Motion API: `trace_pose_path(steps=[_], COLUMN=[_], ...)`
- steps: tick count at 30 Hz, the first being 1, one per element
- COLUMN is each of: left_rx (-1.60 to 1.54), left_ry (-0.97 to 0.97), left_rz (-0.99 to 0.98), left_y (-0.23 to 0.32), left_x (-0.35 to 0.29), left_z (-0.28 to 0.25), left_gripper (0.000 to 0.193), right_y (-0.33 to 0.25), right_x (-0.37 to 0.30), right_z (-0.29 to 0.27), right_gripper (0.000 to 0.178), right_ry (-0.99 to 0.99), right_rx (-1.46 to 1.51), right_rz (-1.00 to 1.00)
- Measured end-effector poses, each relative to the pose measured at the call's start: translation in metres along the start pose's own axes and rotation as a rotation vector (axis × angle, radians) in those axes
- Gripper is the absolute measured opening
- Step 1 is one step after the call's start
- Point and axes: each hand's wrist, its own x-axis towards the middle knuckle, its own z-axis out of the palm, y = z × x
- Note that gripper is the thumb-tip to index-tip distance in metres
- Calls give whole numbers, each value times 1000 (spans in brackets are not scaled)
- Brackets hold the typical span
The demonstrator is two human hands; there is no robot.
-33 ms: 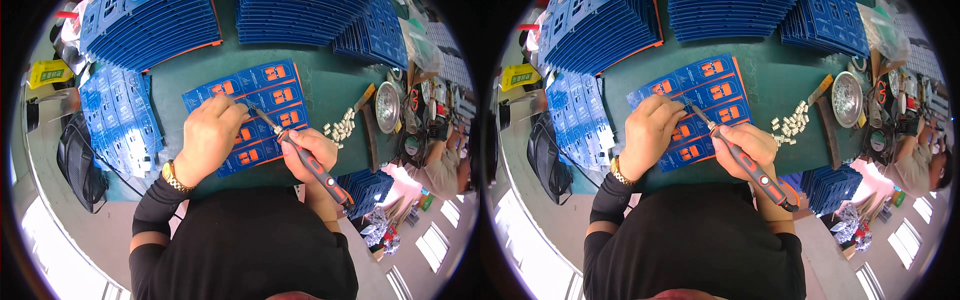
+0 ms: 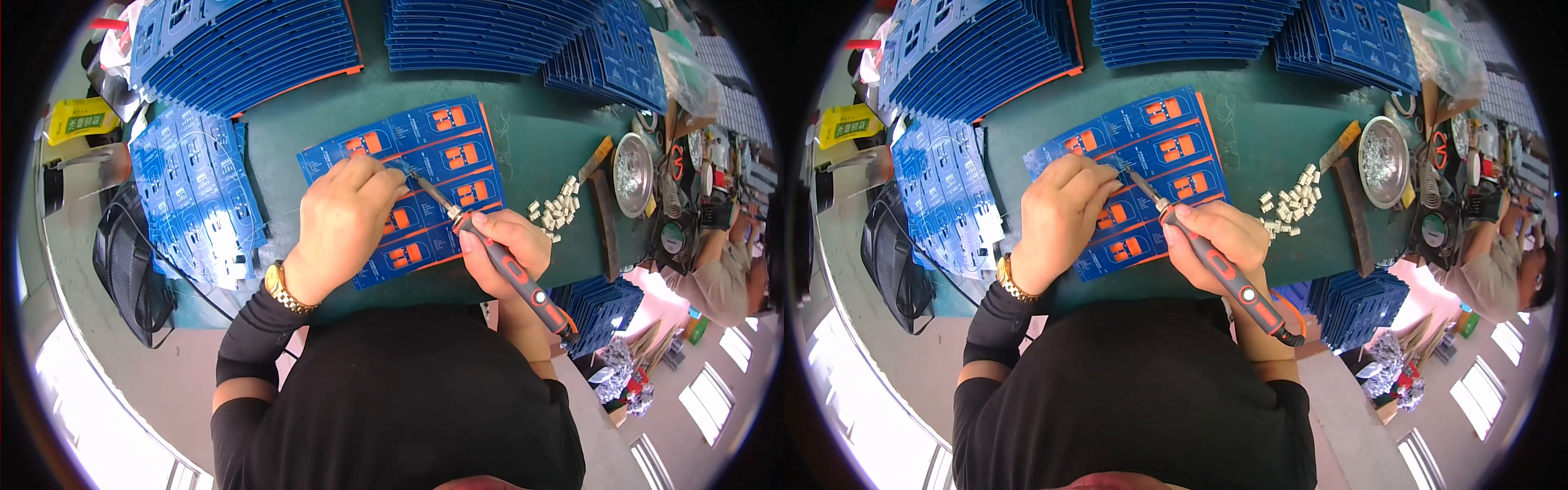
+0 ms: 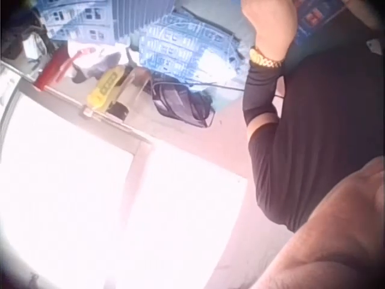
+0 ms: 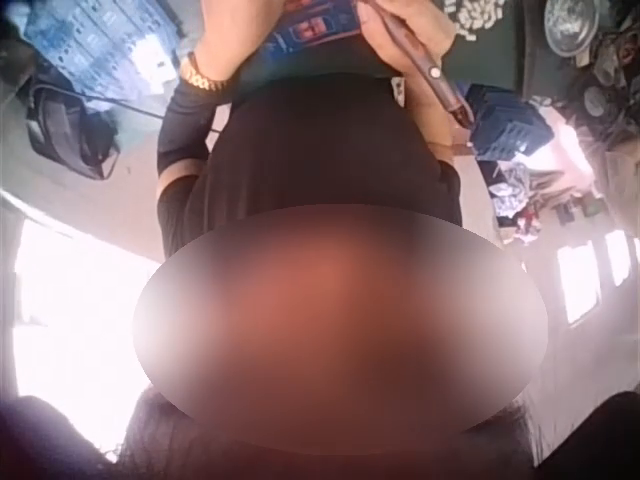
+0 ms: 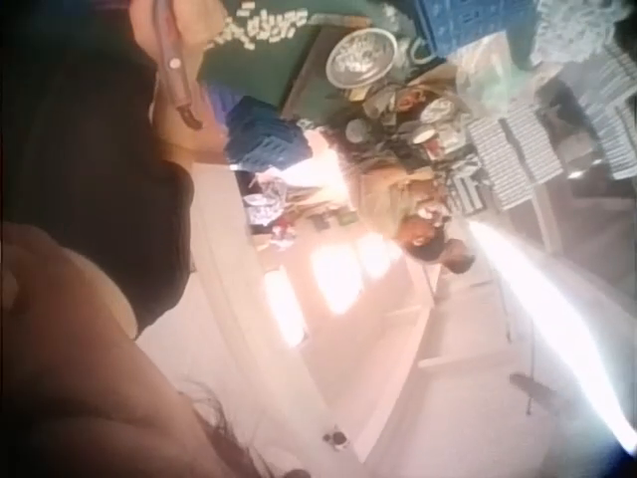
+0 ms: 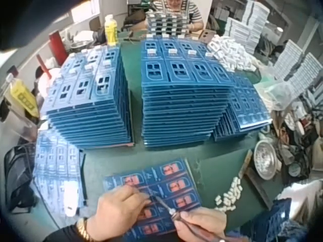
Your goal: The person solders components onto a circuit board using a soldering iron and solder wire, then places the finished board onto a stack. The person then positions an orange fixture on the table, mounts another circuit board onto it, and solders connections using the soldering iron and solder wire.
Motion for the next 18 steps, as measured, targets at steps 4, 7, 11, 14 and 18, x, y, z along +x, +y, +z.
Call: trace_pose_path(steps=[4,7,11,14,18], left_rx=[-5,4,15,26,138], left_ry=[-18,-59,-82,-6,-31], left_rz=[69,77,84,33,1], left_y=[3,6,15,19,10], left_x=[5,4,0,-9,-21], left_z=[3,1,-9,-22,-31], left_gripper=[16,17,20,18,16], right_y=[2,-1,-4,-7,-13], right_x=[0,-3,-7,-11,-18], right_z=[-5,-7,-7,-9,-18], right_gripper=[21,21,22,23,24], right_ry=[10,-4,5,8,46], right_rx=[-17,-30,-11,-33,-47], right_rz=[-33,-25,-32,-38,-54])
